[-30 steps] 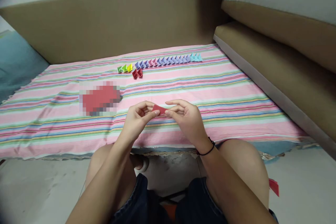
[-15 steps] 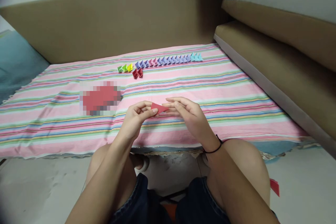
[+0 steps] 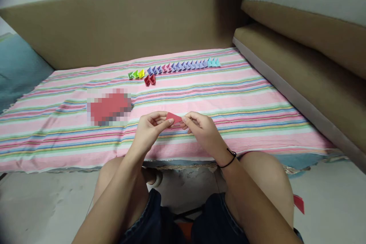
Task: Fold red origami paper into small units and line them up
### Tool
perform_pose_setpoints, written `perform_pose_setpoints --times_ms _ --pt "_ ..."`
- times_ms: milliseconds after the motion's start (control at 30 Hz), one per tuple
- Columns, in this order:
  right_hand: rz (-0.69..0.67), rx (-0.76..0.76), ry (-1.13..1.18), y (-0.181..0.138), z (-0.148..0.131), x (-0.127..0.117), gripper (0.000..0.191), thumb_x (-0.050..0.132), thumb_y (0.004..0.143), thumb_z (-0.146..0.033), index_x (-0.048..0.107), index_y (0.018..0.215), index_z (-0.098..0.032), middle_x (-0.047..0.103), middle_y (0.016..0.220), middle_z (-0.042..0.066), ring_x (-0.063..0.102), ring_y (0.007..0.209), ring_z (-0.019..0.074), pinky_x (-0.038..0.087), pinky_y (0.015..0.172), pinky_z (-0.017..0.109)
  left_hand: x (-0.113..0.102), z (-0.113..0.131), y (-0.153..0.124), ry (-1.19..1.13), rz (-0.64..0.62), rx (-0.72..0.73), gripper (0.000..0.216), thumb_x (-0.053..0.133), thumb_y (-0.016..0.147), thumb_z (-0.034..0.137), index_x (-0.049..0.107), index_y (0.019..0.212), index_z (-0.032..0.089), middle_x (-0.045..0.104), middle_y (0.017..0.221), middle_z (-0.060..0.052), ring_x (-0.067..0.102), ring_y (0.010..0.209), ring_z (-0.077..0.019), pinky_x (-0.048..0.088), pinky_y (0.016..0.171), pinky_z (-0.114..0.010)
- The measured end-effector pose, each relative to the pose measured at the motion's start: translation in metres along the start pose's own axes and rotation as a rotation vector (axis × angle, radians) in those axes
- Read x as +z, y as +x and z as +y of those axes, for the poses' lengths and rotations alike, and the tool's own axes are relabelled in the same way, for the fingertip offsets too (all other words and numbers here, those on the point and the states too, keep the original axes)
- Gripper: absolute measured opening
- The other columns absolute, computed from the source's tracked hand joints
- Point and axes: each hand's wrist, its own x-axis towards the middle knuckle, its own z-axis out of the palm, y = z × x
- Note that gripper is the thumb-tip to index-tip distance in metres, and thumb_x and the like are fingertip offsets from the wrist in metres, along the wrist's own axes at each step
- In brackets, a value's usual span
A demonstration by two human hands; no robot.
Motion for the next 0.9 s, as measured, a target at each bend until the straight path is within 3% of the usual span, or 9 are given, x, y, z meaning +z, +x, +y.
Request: perform_pose_setpoints --times_ms 133,333,500,700,900 --pt "-0.045 0.009 -0.026 0.0011 0.0045 0.0039 0.024 0.060 0.080 -0.042 0.062 0.075 -0.018 0.064 0.070 0.002 0.058 0.063 0.0141 0.045 0.056 0.025 0.0006 -0.0031 -0.0004 0.051 -0.021 0.011 0.027 0.078 0.061 0.028 0.071 0.082 0.013 0.072 0.073 -0.006 0.067 0.068 -0.0181 0.054 0.066 -0.028" --pt "0.106 -0.025 -0.148 -0.0012 0.0052 0.0054 0.020 0.060 0.080 -0.035 0.060 0.069 -0.019 0.064 0.062 0.002 0.059 0.059 0.0159 0.046 0.054 0.027 0.0007 -0.0051 -0.0004 0.061 -0.087 0.012 0.029 0.078 0.061 0.026 0.072 0.086 0.014 0.074 0.082 -0.008 0.070 0.078 -0.0219 0.055 0.078 -0.034" --pt "0.127 0.026 -0.122 -0.0002 0.0051 0.0032 0.021 0.064 0.077 -0.037 0.067 0.070 -0.017 0.066 0.060 0.003 0.063 0.057 0.0173 0.050 0.055 0.029 -0.0021 -0.0024 -0.0007 0.017 -0.079 -0.051 0.024 0.079 0.061 0.024 0.072 0.082 0.014 0.074 0.078 -0.007 0.070 0.075 -0.0209 0.056 0.077 -0.033" --pt "-0.003 0.131 0.157 0.0044 0.0096 -0.0012 0.029 0.066 0.075 -0.043 0.070 0.075 -0.015 0.071 0.068 0.006 0.067 0.061 0.0163 0.056 0.062 0.030 -0.0036 -0.0017 0.0024 -0.007 -0.068 -0.085 0.028 0.080 0.057 0.025 0.072 0.081 0.012 0.073 0.074 -0.007 0.069 0.072 -0.0209 0.055 0.076 -0.033" --pt "0.008 0.107 0.067 0.0042 0.0105 -0.0008 0.028 0.065 0.076 -0.042 0.070 0.072 -0.015 0.068 0.062 0.004 0.063 0.055 0.0136 0.054 0.055 0.025 -0.0009 -0.0002 -0.0001 0.053 -0.130 -0.069 0.025 0.076 0.064 0.028 0.070 0.083 0.012 0.070 0.068 -0.005 0.066 0.067 -0.0157 0.052 0.065 -0.025"
